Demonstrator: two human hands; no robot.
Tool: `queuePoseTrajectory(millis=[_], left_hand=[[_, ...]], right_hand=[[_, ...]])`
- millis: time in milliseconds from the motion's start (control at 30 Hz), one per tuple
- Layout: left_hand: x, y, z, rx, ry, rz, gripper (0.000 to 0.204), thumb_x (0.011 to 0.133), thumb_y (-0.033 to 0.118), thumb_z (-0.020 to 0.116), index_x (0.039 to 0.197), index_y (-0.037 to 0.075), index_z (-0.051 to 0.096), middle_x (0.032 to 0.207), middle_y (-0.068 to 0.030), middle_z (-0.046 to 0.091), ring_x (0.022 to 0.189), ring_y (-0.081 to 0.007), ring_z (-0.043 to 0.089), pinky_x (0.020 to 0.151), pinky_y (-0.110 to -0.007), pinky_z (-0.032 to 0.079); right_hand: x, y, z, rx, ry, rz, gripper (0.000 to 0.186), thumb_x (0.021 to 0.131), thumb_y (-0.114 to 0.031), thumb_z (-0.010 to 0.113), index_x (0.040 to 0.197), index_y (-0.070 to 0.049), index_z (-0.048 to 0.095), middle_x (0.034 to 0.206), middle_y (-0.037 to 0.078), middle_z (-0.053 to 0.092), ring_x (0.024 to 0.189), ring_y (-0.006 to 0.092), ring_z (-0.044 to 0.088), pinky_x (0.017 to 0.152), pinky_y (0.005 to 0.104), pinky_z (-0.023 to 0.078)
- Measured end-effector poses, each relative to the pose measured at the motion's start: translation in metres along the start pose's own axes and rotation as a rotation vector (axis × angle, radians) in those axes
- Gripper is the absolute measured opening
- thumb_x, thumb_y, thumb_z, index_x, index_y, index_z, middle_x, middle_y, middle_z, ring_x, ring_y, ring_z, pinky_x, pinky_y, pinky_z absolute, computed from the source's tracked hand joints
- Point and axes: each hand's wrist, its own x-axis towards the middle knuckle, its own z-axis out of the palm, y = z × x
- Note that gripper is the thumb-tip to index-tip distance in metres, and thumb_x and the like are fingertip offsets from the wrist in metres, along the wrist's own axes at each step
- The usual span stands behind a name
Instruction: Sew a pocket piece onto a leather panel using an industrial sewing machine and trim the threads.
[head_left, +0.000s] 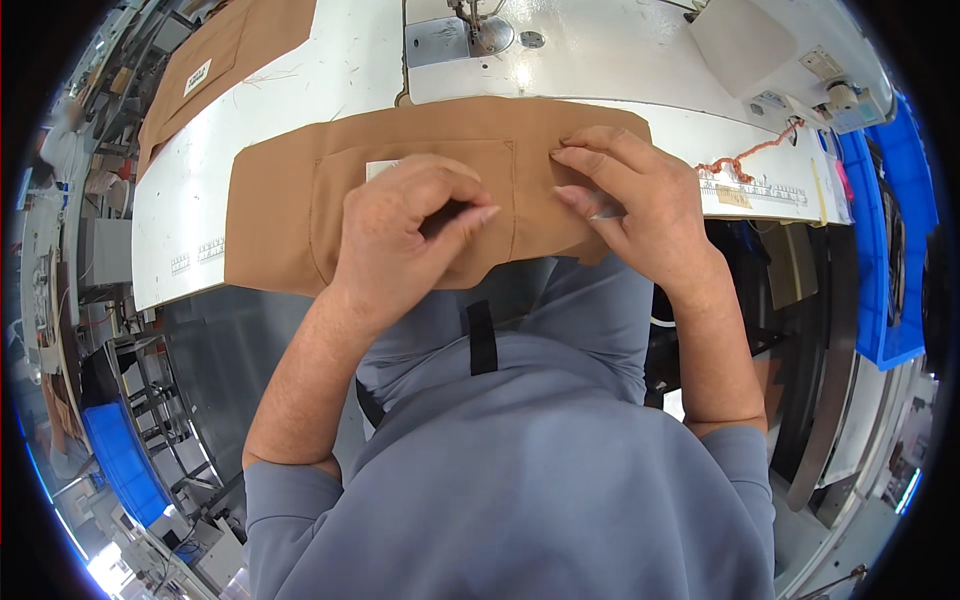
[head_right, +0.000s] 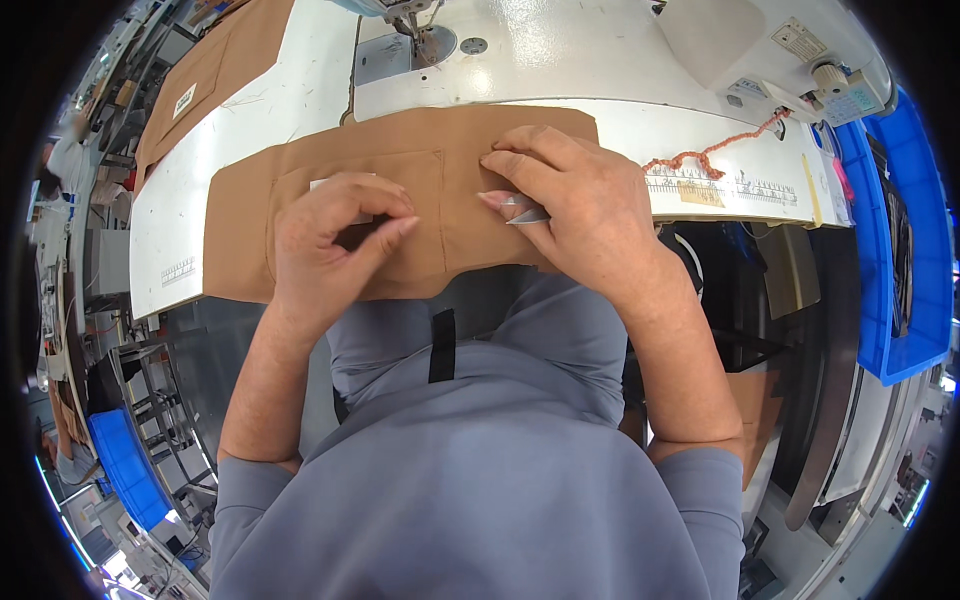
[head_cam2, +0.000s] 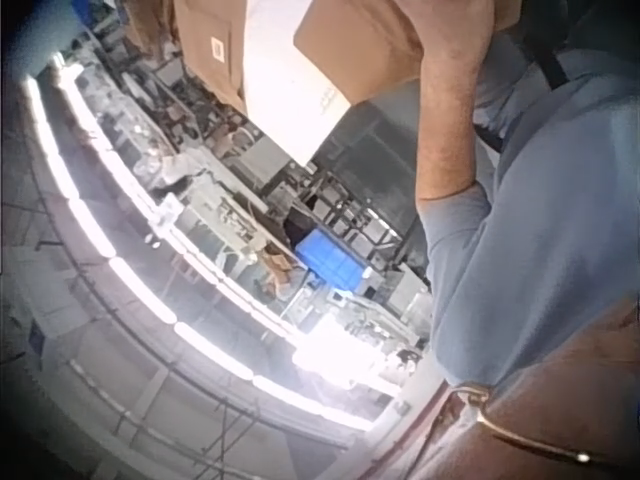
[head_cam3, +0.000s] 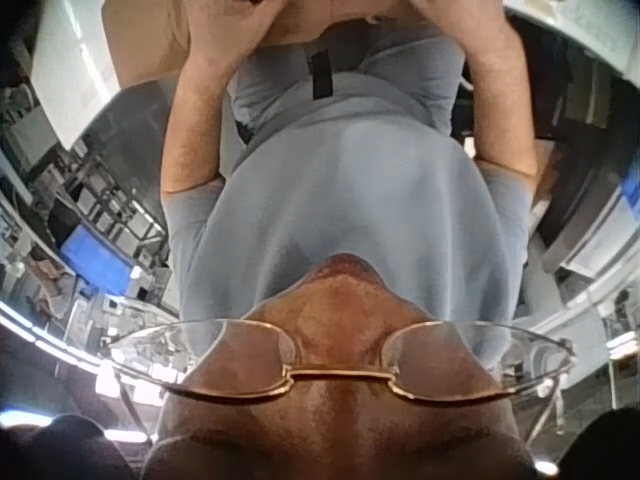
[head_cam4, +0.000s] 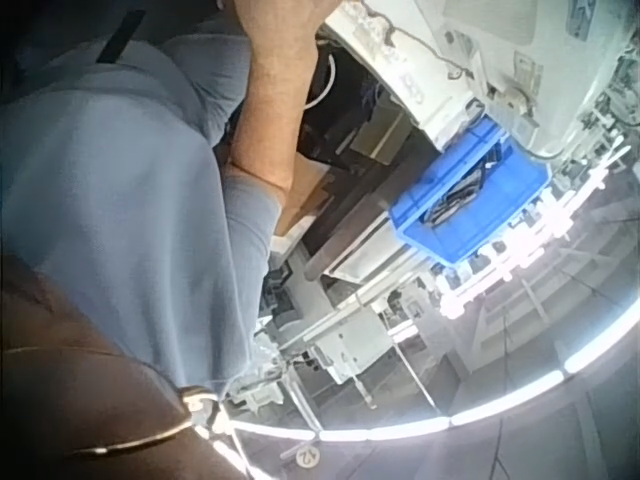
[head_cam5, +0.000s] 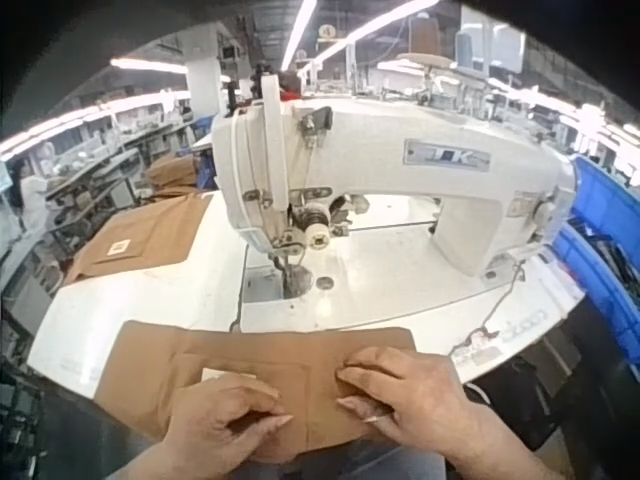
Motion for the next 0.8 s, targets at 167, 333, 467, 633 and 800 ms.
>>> queuePoseTrajectory(millis=[167, 333, 467, 633, 800], left_hand=[[0.024, -0.005, -0.002, 0.237, 0.021, 0.208, 0.010, 0.085, 0.003, 0.080, 0.094, 0.002, 0.075, 0.100, -0.0094, 0.074, 0.090, -0.0236, 0.072, 0.077, -0.033, 0.058], [0.047, -0.011, -0.005, 0.450, -0.251, 0.504, 0.021, 0.083, 0.008, 0.070, 0.103, 0.002, 0.074, 0.106, -0.0082, 0.071, 0.096, -0.0266, 0.070, 0.080, -0.036, 0.060], [0.052, -0.010, -0.014, 0.628, -0.383, 0.676, 0.027, 0.080, 0.010, 0.066, 0.105, 0.000, 0.072, 0.112, -0.0102, 0.069, 0.099, -0.0262, 0.070, 0.081, -0.036, 0.060], [0.061, -0.016, -0.014, 0.727, -0.467, 0.925, 0.031, 0.080, 0.008, 0.067, 0.109, -0.001, 0.068, 0.118, -0.0138, 0.067, 0.098, -0.0252, 0.070, 0.078, -0.035, 0.060], [0.058, -0.025, -0.015, 0.586, -0.379, 0.759, 0.029, 0.082, 0.006, 0.069, 0.110, 0.001, 0.066, 0.118, -0.0120, 0.067, 0.092, -0.0254, 0.070, 0.074, -0.035, 0.059]], right_hand=[[0.003, -0.001, -0.002, 0.009, -0.028, 0.005, 0.028, 0.081, -0.021, 0.084, 0.106, -0.011, 0.075, 0.109, 0.003, 0.073, 0.086, 0.0248, 0.072, 0.068, 0.0354, 0.058], [-0.002, -0.019, 0.001, 0.071, -0.068, -0.120, 0.024, 0.082, -0.019, 0.083, 0.102, -0.010, 0.075, 0.109, 0.003, 0.072, 0.087, 0.0233, 0.072, 0.069, 0.0361, 0.059], [-0.002, -0.019, 0.005, 0.097, -0.035, -0.123, 0.022, 0.081, -0.016, 0.084, 0.100, -0.008, 0.076, 0.106, 0.003, 0.073, 0.089, 0.0224, 0.073, 0.071, 0.0357, 0.060], [-0.001, -0.017, 0.002, 0.136, -0.074, -0.077, 0.020, 0.081, -0.015, 0.084, 0.098, -0.007, 0.077, 0.103, 0.004, 0.074, 0.090, 0.0232, 0.074, 0.072, 0.0356, 0.061], [0.001, -0.016, 0.002, 0.146, -0.090, -0.040, 0.019, 0.082, -0.014, 0.083, 0.098, -0.007, 0.077, 0.102, 0.003, 0.074, 0.089, 0.0231, 0.074, 0.072, 0.0358, 0.060]])
